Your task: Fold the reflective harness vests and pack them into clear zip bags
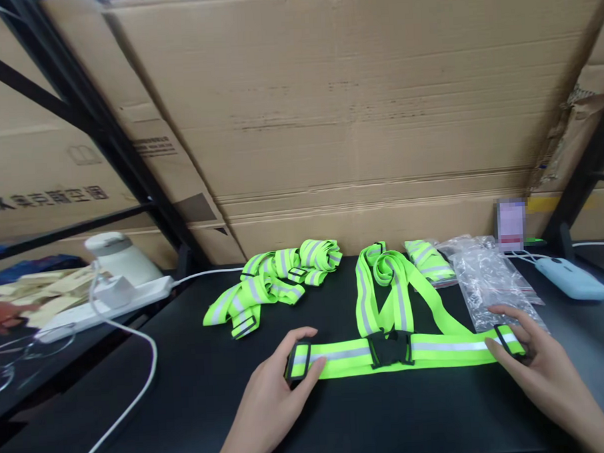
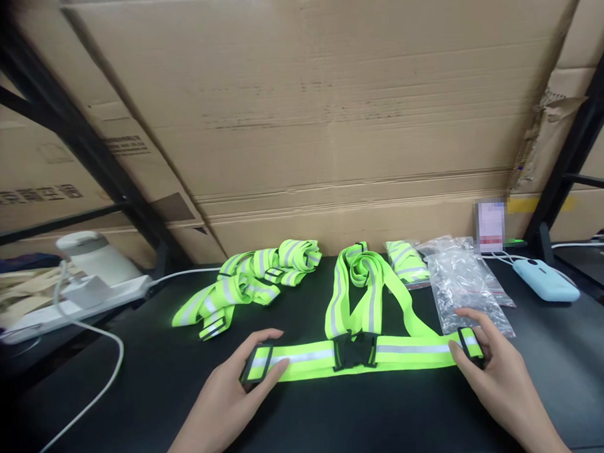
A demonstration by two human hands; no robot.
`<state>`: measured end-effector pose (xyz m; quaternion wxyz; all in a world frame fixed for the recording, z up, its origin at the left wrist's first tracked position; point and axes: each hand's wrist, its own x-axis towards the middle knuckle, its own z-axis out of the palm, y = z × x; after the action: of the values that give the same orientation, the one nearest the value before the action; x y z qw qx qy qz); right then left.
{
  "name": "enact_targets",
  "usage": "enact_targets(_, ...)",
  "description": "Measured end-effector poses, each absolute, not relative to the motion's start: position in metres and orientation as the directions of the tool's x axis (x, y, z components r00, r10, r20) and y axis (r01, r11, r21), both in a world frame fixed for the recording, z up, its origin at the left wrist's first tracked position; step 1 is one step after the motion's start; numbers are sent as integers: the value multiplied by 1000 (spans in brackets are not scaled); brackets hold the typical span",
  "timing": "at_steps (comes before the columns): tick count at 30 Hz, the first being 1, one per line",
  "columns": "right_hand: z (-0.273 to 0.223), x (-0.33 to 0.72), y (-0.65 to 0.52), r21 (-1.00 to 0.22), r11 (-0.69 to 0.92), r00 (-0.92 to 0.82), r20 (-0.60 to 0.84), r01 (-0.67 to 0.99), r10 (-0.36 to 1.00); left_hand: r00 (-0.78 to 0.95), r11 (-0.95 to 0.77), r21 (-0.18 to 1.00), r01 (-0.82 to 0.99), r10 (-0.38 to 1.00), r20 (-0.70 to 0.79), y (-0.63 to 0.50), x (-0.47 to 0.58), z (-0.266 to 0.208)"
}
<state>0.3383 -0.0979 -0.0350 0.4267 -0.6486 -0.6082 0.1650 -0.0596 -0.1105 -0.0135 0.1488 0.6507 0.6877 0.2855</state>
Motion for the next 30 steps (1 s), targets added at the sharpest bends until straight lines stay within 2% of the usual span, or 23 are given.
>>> enact_targets(4,-33,335,-100,-821,120,246,302,559,921,-116,-103,656,748,952,282,-112,-64,-16)
enact_targets(9,-25,317,-106,-874,128,271,279,468,921,-270,-206,784,585,862,428,-113,-45,-13)
enact_targets(15,-27,313,-105,-873,11,288,173,488,942,-314,-302,775,555,786,532,-108,-14,-6)
enact_targets(19,-30,322,-103,-951,-10,249,71,309,966,-388,-288,823,489,773,501,-103,-17,-7)
enact_targets(25,-39,330,-100,-984,-37,241,6,174,970,-393,-289,875,388,807,441,-104,-20,-9)
enact_targets(30,-36,330,-102,-961,-60,170,-13,271,985,-400,-347,860,374,776,487,-104,-10,-8)
